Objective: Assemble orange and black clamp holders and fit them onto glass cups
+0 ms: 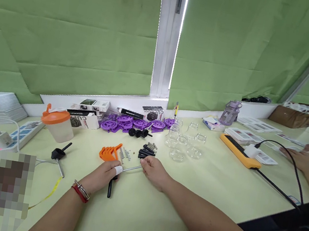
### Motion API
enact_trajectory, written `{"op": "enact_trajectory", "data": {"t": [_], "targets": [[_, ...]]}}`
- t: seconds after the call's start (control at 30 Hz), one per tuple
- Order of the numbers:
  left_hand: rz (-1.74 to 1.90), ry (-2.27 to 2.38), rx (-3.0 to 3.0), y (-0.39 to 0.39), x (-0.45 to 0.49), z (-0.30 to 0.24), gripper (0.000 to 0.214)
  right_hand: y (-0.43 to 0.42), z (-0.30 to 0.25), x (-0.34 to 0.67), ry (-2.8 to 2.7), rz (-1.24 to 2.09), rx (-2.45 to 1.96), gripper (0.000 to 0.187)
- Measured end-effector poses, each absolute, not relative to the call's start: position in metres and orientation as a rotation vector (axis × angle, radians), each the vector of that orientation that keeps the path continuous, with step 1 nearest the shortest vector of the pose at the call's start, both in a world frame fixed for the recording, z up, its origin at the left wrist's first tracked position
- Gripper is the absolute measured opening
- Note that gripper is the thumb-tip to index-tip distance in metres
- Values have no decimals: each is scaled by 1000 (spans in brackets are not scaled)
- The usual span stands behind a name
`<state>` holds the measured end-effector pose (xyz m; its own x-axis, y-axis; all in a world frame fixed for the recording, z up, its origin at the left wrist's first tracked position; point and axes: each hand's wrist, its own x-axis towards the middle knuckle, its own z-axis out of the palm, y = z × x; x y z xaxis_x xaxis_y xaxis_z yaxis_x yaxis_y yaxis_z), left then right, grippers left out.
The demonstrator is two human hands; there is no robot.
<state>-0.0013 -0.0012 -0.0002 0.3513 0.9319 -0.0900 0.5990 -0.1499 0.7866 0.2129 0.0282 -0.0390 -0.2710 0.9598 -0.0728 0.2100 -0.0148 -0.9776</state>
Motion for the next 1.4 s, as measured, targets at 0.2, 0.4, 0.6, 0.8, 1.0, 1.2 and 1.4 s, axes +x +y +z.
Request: {"op": "enact_trajectory", "data": {"t": [0.2, 0.4, 0.6, 0.8, 1.0, 1.2, 1.4], "targets": [[548, 1338, 1836, -2, 1, -1, 33, 29, -40, 212, -1705, 1146, -1314, 39], [572, 1391, 1805, -1, 2, 1, 34, 27, -35, 214, -1606, 1314, -1235, 37], [570, 1417, 1826, 1, -2, -1, 31, 25, -26, 221, -1463, 1568, -1157, 14], [574, 1411, 1796, 2, -2, -3, 31, 28, -34, 218, -1521, 1477, -1233, 14], [577, 1391, 1809, 1, -2, -2, 28, 30, -40, 217, -1653, 1379, -1246, 29], [575, 1381, 1801, 1, -2, -1, 27, 29, -41, 217, -1689, 1320, -1245, 34], [572, 1383, 1768, 0, 0, -1, 27, 28, -43, 216, -1676, 1289, -1253, 30]]}}
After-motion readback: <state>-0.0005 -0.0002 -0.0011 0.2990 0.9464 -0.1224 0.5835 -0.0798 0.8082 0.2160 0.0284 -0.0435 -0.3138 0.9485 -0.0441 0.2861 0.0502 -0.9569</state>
